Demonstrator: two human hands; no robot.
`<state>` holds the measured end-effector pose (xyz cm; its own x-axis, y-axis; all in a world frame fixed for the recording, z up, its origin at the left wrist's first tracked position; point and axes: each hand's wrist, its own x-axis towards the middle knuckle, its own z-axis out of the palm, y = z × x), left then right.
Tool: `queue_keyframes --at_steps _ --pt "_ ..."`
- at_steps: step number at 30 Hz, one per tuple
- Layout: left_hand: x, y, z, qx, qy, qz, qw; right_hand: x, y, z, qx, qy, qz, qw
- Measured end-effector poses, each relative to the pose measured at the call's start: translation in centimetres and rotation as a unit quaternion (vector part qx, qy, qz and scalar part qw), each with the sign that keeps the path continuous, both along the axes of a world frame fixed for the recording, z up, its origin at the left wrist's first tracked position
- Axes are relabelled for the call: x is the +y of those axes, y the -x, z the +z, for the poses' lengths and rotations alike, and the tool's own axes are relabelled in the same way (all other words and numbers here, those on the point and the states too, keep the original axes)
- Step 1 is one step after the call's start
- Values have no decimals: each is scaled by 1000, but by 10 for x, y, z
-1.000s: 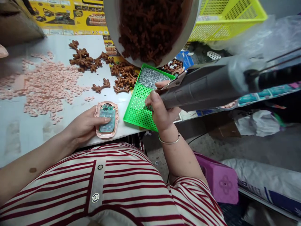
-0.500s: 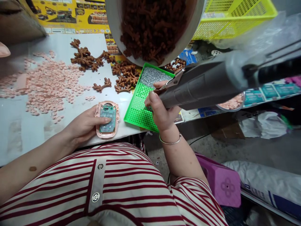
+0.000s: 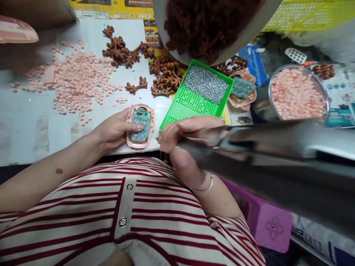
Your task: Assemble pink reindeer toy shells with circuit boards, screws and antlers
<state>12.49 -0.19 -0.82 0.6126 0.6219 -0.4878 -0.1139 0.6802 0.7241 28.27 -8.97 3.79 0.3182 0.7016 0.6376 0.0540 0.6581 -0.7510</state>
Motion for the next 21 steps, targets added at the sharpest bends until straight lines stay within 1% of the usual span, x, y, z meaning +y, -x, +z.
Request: queue_keyframes --at_steps 2,4,6,9,12,14,21 --pt "0 0 -1 -8 -6 1 1000 0 7 -5 -22 13 39 999" --pt "-1 -1 -1 -17 -13 3 1000 2 10 -7 -42 24 54 997" --pt "-1 -1 -1 -20 -18 7 1000 3 11 -8 -45 24 58 997" --pt "0 -1 -1 -20 -18 6 1000 4 13 -6 -13 7 74 997" --pt "1 0 -1 -26 -12 -7 1000 6 14 -5 0 -6 68 998" --pt "2 1 0 -30 -6 -15 999 7 15 -5 0 -3 63 998" --pt "2 1 -1 -33 -3 -8 999 3 16 -9 -4 15 91 996"
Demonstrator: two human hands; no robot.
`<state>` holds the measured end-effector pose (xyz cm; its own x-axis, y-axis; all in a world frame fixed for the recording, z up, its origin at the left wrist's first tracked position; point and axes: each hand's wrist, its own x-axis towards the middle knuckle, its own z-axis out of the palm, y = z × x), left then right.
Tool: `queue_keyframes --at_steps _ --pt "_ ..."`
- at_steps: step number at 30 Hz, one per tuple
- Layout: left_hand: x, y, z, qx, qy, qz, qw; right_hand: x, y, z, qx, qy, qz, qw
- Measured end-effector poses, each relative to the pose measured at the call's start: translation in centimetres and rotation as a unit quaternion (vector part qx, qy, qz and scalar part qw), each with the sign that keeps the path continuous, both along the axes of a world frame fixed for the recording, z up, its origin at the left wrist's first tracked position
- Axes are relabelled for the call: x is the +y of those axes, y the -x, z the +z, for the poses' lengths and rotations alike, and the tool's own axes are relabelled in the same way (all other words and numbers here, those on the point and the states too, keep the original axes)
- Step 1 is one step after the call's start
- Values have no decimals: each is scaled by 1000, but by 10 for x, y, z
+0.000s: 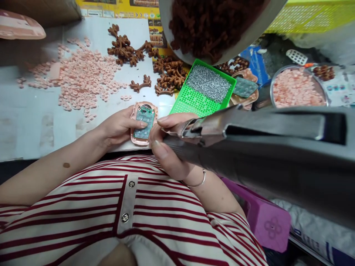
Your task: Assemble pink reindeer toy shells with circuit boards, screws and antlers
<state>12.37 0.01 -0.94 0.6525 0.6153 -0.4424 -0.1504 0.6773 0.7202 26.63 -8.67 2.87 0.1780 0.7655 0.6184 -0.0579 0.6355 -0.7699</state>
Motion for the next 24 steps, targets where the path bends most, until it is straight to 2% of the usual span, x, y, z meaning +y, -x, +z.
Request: queue_keyframes --at_steps 6,11,17,24 --pt "0 -1 -2 -8 -4 -6 1000 -8 3 -7 -22 89 -57 994" --pt "0 -2 -2 -7 -9 -8 1000 -7 4 -5 2 74 -12 997" --pt "-2 -3 3 9 -10 -3 1000 -6 6 -1 2 92 6 996" --pt "-2 -4 4 2 -18 1 1000 1 7 -10 -2 55 19 998"
